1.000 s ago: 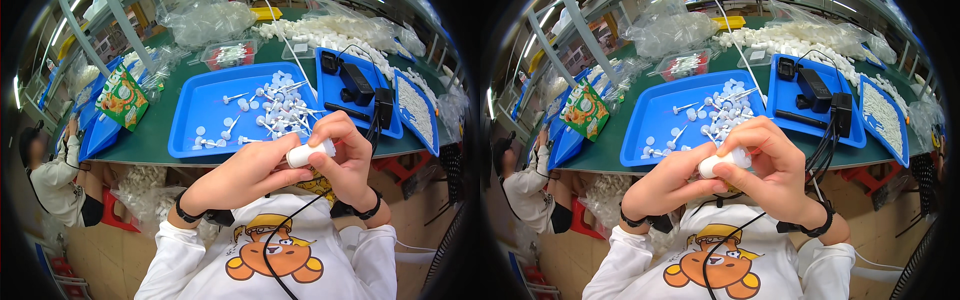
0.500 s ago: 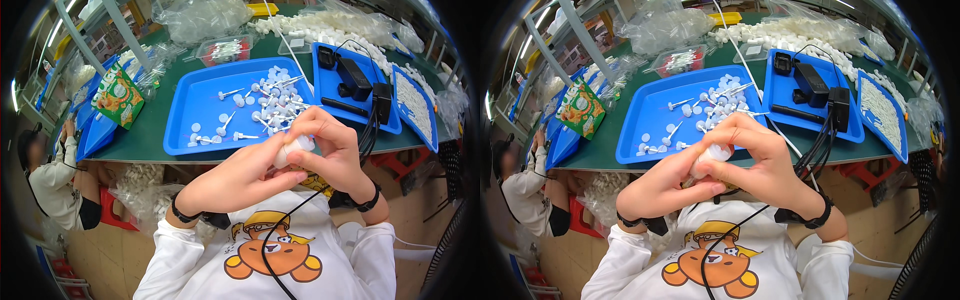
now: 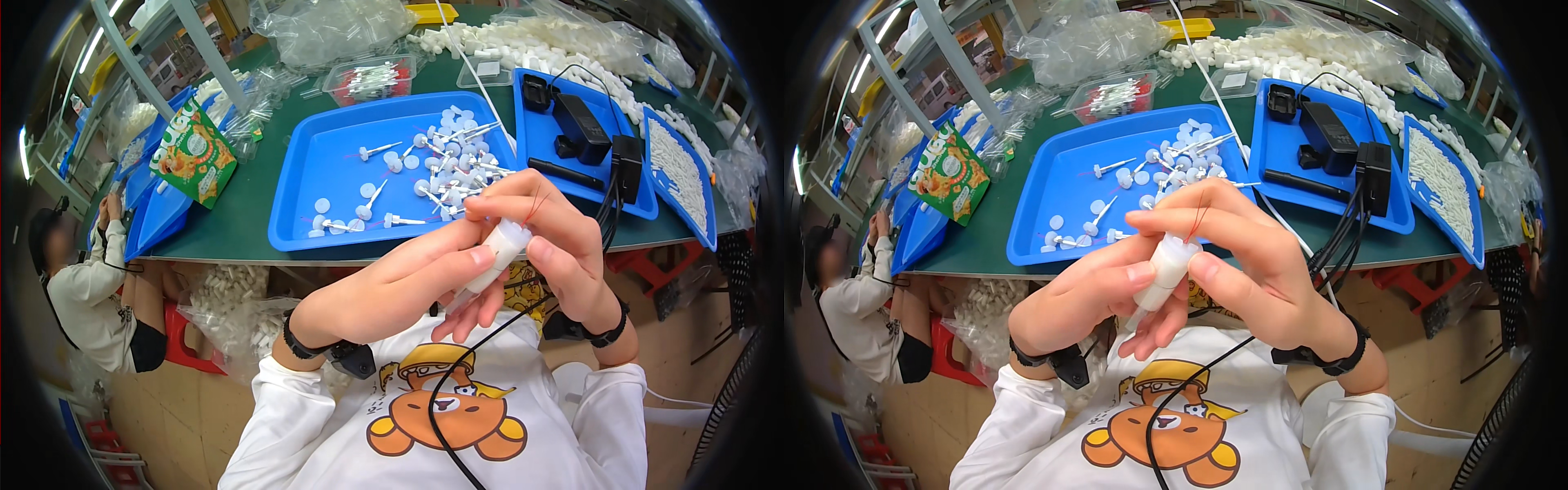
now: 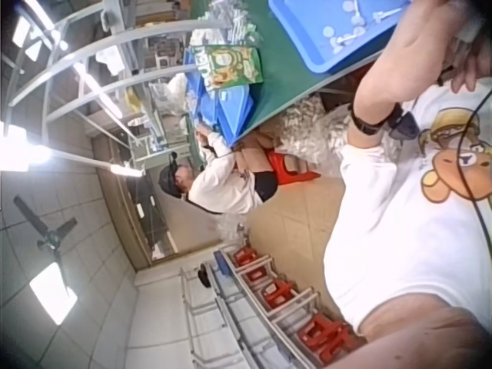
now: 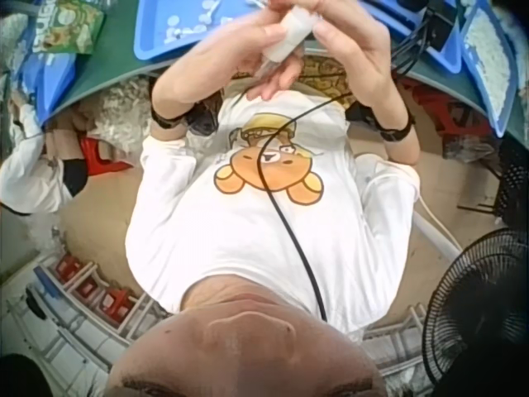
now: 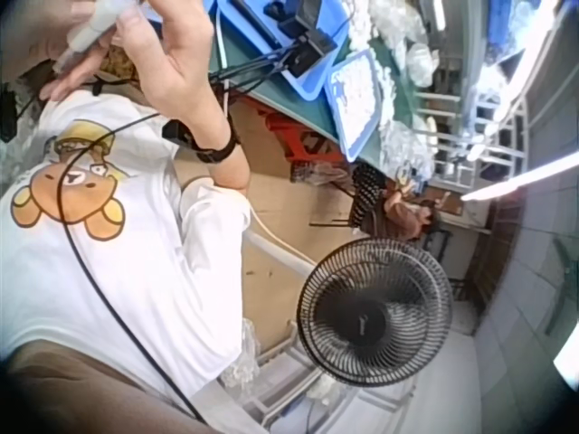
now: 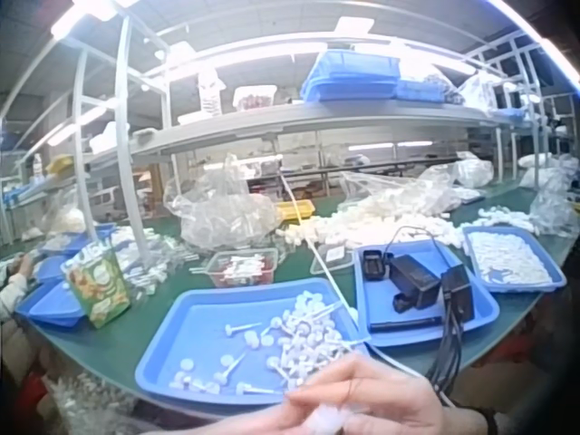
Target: The person repeatedly picks up small white plastic components and thin sticks from blue trays, inserts the sticks into the components, and places the assembled units back into a tray. The person handles the items one at a time throughout the clip.
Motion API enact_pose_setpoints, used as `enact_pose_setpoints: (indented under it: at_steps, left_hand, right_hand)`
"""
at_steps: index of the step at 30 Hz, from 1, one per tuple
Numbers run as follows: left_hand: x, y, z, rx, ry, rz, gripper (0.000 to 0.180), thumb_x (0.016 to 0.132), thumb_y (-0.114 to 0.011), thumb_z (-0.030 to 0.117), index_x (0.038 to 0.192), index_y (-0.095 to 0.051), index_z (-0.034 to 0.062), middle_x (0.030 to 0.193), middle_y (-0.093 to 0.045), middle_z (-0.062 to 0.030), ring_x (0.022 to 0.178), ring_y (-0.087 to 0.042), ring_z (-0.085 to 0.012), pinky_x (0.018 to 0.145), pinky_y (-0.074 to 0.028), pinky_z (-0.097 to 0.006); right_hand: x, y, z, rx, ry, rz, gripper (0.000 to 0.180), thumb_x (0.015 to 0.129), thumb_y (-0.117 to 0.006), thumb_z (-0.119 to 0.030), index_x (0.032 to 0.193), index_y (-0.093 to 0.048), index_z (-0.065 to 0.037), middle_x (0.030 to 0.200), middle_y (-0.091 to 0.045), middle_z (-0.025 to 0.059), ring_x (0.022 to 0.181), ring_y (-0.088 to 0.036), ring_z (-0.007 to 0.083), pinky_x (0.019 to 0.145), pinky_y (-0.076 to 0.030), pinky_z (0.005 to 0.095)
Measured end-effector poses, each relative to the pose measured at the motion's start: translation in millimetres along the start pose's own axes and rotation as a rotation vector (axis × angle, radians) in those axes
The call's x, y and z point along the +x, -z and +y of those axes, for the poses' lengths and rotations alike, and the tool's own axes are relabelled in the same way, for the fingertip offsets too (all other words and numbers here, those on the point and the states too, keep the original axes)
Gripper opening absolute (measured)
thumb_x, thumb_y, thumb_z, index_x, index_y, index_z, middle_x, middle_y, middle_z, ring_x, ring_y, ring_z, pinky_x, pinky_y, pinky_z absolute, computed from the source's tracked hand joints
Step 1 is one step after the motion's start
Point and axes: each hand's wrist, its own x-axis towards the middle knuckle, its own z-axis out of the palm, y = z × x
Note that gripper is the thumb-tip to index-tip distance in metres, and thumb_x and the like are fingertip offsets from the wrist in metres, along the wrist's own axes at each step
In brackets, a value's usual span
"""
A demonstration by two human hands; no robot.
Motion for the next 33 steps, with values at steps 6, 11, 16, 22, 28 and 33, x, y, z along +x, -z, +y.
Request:
enact_pose_setpoints:
  at_steps: [6, 11, 16, 22, 28, 33]
  left_hand:
    - [3.7, -5.7, -2.4, -0.052, -0.057, 0.089, 0.049, 0.094, -0.034, 0.037, 0.128, -0.031, 0.0011, 0.072, -0.051, -0.0068, 0.053, -0.045, -0.0106, 0.047, -0.038, -0.022]
    - [6.5, 1.0, -8.3, -0.063, 0.003, 0.096, 0.039, 0.094, -0.035, 0.036, 0.113, -0.042, 0.0022, 0.067, -0.044, -0.0028, 0.05, -0.039, -0.0098, 0.048, -0.035, -0.022]
    - [6.8, -2.4, -15.3, -0.103, -0.101, 0.107, 0.032, 0.096, -0.032, 0.033, 0.095, -0.045, 0.004, 0.071, -0.044, -0.0005, 0.055, -0.04, -0.0066, 0.047, -0.032, -0.019]
    - [11.9, -2.0, -19.1, -0.144, -0.115, 0.132, 0.031, 0.096, -0.03, 0.033, 0.094, -0.044, 0.0056, 0.071, -0.044, -0.0003, 0.056, -0.041, -0.0065, 0.046, -0.03, -0.019]
    - [16.8, -3.2, -21.4, -0.14, -0.105, 0.206, 0.039, 0.094, -0.025, 0.041, 0.09, -0.046, 0.008, 0.064, -0.042, 0.0011, 0.05, -0.038, -0.0059, 0.043, -0.028, -0.019]
    - [21.3, 1.7, -26.3, -0.155, -0.093, 0.26, 0.04, 0.092, -0.029, 0.042, 0.085, -0.047, 0.0071, 0.06, -0.041, 0.0018, 0.045, -0.034, -0.0059, 0.04, -0.025, -0.019]
  right_hand:
    - [-6.3, -4.0, 14.6, 0.245, 0.003, 0.15, 0.023, 0.082, -0.054, 0.0, 0.105, -0.057, 0.005, 0.106, -0.057, 0.0135, 0.102, -0.054, 0.0204, 0.091, -0.04, 0.0337]
    - [-6.0, -3.2, 19.7, 0.159, 0.1, 0.163, 0.019, 0.08, -0.058, 0.005, 0.099, -0.059, 0.004, 0.103, -0.06, 0.0152, 0.101, -0.057, 0.0231, 0.091, -0.042, 0.0382]
    - [-4.6, -13.1, 20.3, 0.123, 0.115, 0.2, 0.018, 0.08, -0.057, 0.007, 0.097, -0.06, 0.004, 0.102, -0.061, 0.0149, 0.101, -0.059, 0.0264, 0.09, -0.044, 0.0391]
    - [-6.0, -22.7, 21.0, 0.178, 0.05, 0.29, 0.018, 0.079, -0.058, 0.007, 0.096, -0.06, 0.003, 0.1, -0.063, 0.0143, 0.1, -0.06, 0.0263, 0.089, -0.044, 0.0371]
    - [-1.9, -8.5, 16.1, -0.206, 0.135, 0.202, 0.02, 0.074, -0.063, 0.006, 0.094, -0.063, 0.003, 0.098, -0.065, 0.0163, 0.099, -0.061, 0.0243, 0.087, -0.046, 0.0335]
    - [0.0, -7.3, 17.6, -0.301, 0.174, 0.18, 0.019, 0.076, -0.061, 0.003, 0.095, -0.066, 0.002, 0.098, -0.065, 0.0166, 0.099, -0.061, 0.0245, 0.087, -0.046, 0.0331]
